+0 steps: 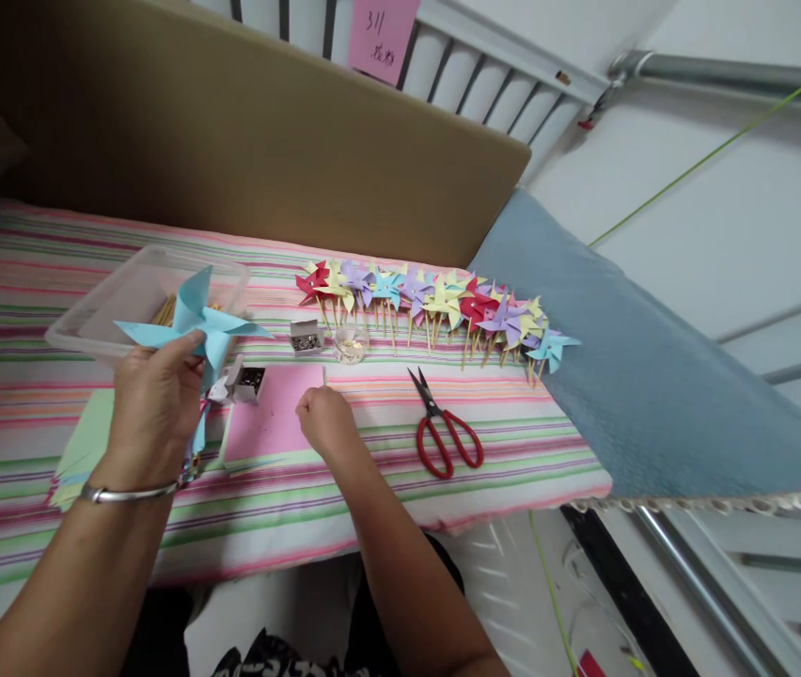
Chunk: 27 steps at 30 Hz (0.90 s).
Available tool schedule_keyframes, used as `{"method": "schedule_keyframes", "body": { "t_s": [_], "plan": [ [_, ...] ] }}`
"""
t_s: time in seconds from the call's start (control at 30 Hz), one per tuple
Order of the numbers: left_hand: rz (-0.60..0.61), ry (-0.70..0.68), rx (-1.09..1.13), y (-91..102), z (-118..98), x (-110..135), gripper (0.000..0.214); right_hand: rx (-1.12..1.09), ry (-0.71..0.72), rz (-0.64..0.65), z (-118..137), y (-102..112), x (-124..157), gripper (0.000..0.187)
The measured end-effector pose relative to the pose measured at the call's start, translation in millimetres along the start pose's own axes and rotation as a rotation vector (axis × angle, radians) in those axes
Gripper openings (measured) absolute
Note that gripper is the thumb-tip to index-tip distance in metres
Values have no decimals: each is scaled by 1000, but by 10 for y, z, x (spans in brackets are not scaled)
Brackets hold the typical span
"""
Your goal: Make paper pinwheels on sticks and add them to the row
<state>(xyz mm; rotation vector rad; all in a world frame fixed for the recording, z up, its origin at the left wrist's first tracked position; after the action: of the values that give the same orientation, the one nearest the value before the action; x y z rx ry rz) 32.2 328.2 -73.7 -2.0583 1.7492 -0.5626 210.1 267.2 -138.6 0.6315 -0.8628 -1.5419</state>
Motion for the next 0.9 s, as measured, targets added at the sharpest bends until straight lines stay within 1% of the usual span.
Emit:
{"method": "schedule_keyframes", "body": {
  "t_s": [0.13, 0.27, 0.37, 0.5, 0.67, 0.77, 0.9],
  "plan": [
    [-9, 2, -32, -7, 29, 12, 18, -5, 57, 7, 59, -7, 22, 17],
    [-16, 25, -93, 15, 95, 10, 19, -19, 139, 29, 112, -28, 45, 25],
    [-34, 34, -111, 37, 124, 2, 19, -22, 170, 36, 102, -43, 44, 29],
    [-21, 45, -81, 8, 119, 15, 21, -20, 153, 49, 53, -64, 21, 29],
    [-20, 50, -109, -2, 126, 21, 21, -18, 114, 50, 19, -58, 17, 26],
    [-26, 50, -120, 11, 158, 14, 22, -17, 104, 45, 9, -43, 29, 26],
    [-3, 81, -139, -3, 235, 37, 22, -3, 99, 34, -10, -40, 34, 24]
  ]
}}
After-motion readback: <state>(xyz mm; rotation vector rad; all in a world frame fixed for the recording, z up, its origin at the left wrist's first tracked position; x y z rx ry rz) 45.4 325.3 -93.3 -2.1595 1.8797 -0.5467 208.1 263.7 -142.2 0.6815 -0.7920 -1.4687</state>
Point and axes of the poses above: each hand's wrist, its own x-axis away from the middle knuckle, its own y-axis out of the back of the hand, z = x × y, the point moved 7 cm from there along -x, towards the middle knuckle, and after that the axes turned 5 degrees about -x, right-handed, at the moved point
